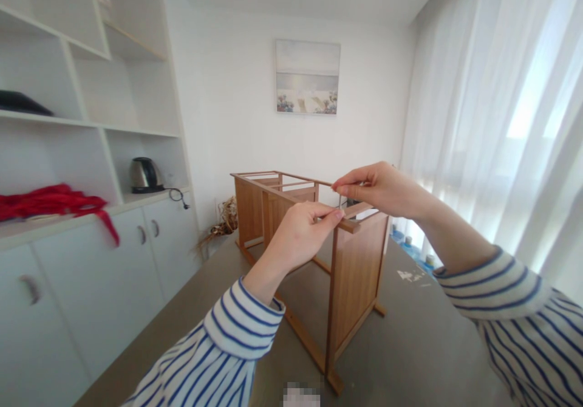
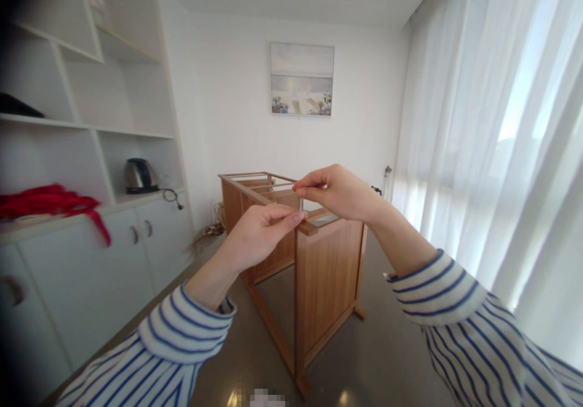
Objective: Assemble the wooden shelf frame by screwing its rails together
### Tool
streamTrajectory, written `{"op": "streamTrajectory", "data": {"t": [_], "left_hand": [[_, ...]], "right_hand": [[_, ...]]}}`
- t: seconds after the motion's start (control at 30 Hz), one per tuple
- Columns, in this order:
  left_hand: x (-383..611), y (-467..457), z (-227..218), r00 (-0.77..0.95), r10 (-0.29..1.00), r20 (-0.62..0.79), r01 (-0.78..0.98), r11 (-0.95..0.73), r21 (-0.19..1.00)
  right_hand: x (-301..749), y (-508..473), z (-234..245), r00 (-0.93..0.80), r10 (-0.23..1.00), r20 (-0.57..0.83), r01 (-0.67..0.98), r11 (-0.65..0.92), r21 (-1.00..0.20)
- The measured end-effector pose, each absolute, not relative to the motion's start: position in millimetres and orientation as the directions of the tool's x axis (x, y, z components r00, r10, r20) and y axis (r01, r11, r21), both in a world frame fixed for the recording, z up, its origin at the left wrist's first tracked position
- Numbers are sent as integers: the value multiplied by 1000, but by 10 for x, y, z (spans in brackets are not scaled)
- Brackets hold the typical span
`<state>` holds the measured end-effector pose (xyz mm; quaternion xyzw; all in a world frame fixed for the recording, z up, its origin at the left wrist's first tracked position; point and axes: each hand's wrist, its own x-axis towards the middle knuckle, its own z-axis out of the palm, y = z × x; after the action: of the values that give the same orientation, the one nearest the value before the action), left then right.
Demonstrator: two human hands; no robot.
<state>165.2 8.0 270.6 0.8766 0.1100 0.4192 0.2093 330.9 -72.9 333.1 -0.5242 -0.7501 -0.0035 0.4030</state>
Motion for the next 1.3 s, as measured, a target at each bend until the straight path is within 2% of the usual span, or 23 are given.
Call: {"op": "streamTrajectory", "data": {"t": [0.23, 0.43, 0.5, 0.63, 0.8, 1.07, 1.17, 1.3], "left_hand": [[1645, 117, 2682, 621, 363, 694, 19, -893, 451], [1684, 58, 2667, 619, 342, 707, 1, -901, 434], [1701, 41, 2652, 605, 349, 716, 8, -901, 433], [1722, 45, 2610, 590, 361, 722, 28, -903, 429], [1726, 69, 2598, 590, 369, 718, 24, -897, 442], [1713, 63, 2616, 575, 389, 720, 28, -888, 458], [1713, 64, 2620, 569, 388, 725, 19, -888, 459], [1713, 70, 2628, 578, 377, 724, 1, -887, 461]], "right_hand": [[3285, -724, 3315, -133, 779, 613, 799, 450, -398], [3423, -634, 3151, -214, 844, 492, 592, 513, -622], [3461, -620, 3119, -224, 848, 480, 551, 516, -655], [3500, -617, 3123, -225, 841, 492, 548, 527, -650], [3491, -641, 3174, -210, 811, 546, 669, 526, -525], [3374, -756, 3220, -99, 816, 569, 805, 402, -436], [3351, -749, 3195, -94, 817, 569, 785, 412, -462], [3335, -695, 3126, -92, 831, 548, 630, 475, -614]]}}
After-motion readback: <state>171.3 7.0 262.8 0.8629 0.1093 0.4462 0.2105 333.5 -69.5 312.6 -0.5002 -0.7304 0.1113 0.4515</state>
